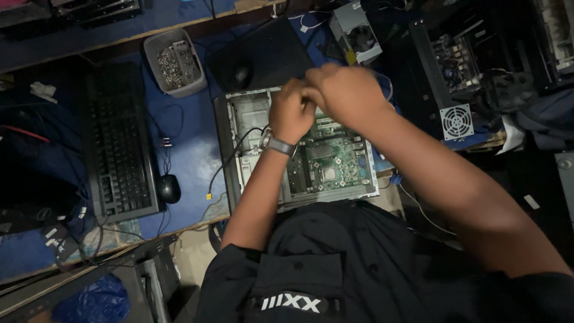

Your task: The person uses a screwdriver to remove screws from a power supply unit, sets it aside, then places a motherboard into a computer case and secures it with screws. The workspace contains multiple computer cases and components.

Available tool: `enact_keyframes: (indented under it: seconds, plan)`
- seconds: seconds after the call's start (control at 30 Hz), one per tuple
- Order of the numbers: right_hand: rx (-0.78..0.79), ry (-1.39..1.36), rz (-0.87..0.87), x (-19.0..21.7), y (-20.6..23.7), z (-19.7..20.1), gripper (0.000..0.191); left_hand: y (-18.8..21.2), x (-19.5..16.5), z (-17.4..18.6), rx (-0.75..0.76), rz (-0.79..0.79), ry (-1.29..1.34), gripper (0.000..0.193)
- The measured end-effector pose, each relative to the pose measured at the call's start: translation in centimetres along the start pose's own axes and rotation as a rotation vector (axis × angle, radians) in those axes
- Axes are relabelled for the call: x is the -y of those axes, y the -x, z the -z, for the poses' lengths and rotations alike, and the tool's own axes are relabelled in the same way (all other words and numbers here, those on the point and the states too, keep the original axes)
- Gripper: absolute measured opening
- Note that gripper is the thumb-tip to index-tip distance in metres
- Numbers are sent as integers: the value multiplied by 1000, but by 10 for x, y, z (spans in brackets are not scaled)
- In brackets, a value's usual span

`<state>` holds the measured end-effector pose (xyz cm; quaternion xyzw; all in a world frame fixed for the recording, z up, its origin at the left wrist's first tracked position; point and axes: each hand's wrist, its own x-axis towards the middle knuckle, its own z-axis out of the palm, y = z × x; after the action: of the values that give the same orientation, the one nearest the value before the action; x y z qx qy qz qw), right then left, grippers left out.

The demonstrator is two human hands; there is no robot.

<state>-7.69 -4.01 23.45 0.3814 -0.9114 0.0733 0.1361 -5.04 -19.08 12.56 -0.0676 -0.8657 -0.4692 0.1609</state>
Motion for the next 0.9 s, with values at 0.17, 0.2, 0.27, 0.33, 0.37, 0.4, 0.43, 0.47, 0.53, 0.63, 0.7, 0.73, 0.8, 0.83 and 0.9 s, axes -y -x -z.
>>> enact_keyframes:
  seconds: [0.17,0.2,0.27,0.33,0.37,0.4,0.43,0.47,0.53,0.63,0.7,0.73,0.8,0.83,0.9]
  plan:
    - [78,54,-12,3,6,5,29,3,-9,7,-45,-12,18,24]
    - [96,52,-33,4,5,6,30,3,-9,7,-56,-25,15,23]
    - [135,46,-72,6,3,7,31,4,-10,6,-73,-20,15,24]
    - [111,5,-81,9,3,10,31,6,-9,4,-86,9,20,25]
    - [99,-17,-85,11,4,13,32,9,-7,3,-65,-15,48,26]
    - [51,-35,-69,13,8,17,30,11,-5,3,-41,-40,75,27]
    - [3,-53,-53,13,14,23,28,14,-2,2,-18,-65,103,29]
    - [-42,-72,-35,13,22,30,26,18,2,2,0,-110,81,33]
    - [-121,-184,-62,10,44,46,24,34,8,-1,41,-187,42,41]
    - [-196,-365,-111,8,89,68,28,55,14,-11,59,-159,63,30]
    - [-33,-567,-357,5,126,78,26,64,18,-14,192,-141,-84,18]
    - [117,-566,-524,1,144,79,29,72,17,-15,262,-124,-156,12]
    - [430,-555,-846,-13,187,77,35,91,10,-21,276,-178,-114,11]
    - [426,-632,-800,-20,210,73,36,96,7,-23,281,-212,-96,12]
    - [404,-780,-702,-30,257,51,39,106,-7,-35,311,-312,-114,14]
